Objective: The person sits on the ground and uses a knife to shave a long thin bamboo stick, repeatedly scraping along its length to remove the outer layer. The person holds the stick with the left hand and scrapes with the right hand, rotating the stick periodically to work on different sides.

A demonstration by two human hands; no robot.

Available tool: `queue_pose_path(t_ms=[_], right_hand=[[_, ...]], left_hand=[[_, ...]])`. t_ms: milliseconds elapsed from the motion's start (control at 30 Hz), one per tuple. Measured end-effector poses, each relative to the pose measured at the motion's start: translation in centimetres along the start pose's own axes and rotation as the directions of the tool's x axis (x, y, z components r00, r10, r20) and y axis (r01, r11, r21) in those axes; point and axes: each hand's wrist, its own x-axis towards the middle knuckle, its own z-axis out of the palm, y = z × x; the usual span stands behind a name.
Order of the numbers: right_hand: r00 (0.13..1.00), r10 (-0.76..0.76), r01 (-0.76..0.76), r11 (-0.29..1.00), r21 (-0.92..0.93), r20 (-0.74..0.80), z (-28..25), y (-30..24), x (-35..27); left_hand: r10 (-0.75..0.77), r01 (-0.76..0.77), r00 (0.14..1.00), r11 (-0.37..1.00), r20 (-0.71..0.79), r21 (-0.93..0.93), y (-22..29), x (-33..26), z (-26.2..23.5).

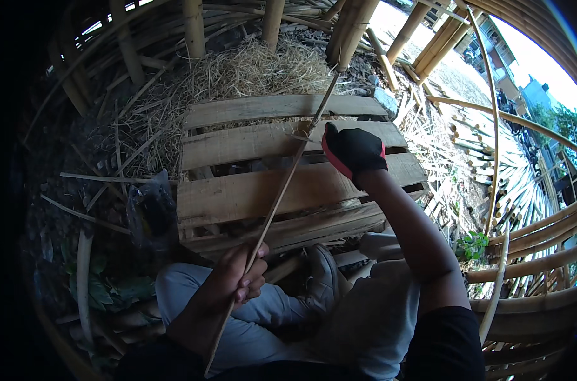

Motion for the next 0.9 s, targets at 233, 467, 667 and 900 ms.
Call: queue_pose_path(t_ms=[233, 467, 667, 900], right_hand=[[0.805, -0.584, 0.56, 0.807, -0.186, -0.108, 1.5, -4.3, -6.6], [0.997, -0.064, 0.061, 0.996, -0.062, -0.039, 1.0, -1.5, -0.7], [0.981, -0.192, 0.192, 0.981, 0.0, 0.011, 0.9, -3.2, -2.8], [0.995, -0.103, 0.103, 0.994, -0.022, 0.005, 1.6, -1.2, -0.4]], left_hand=[[-0.007, 0.007, 1.0, 1.0, -0.004, -0.016, 0.1, -0.2, 0.3], [-0.025, 0.023, 0.999, 0.998, -0.024, -0.056, -0.5, -0.5, 0.3], [-0.037, 0.036, 0.999, 0.998, -0.012, -0.047, -0.6, -0.8, 0.4], [-0.054, 0.053, 0.999, 0.996, -0.002, -0.071, -0.7, -0.6, 0.3]])
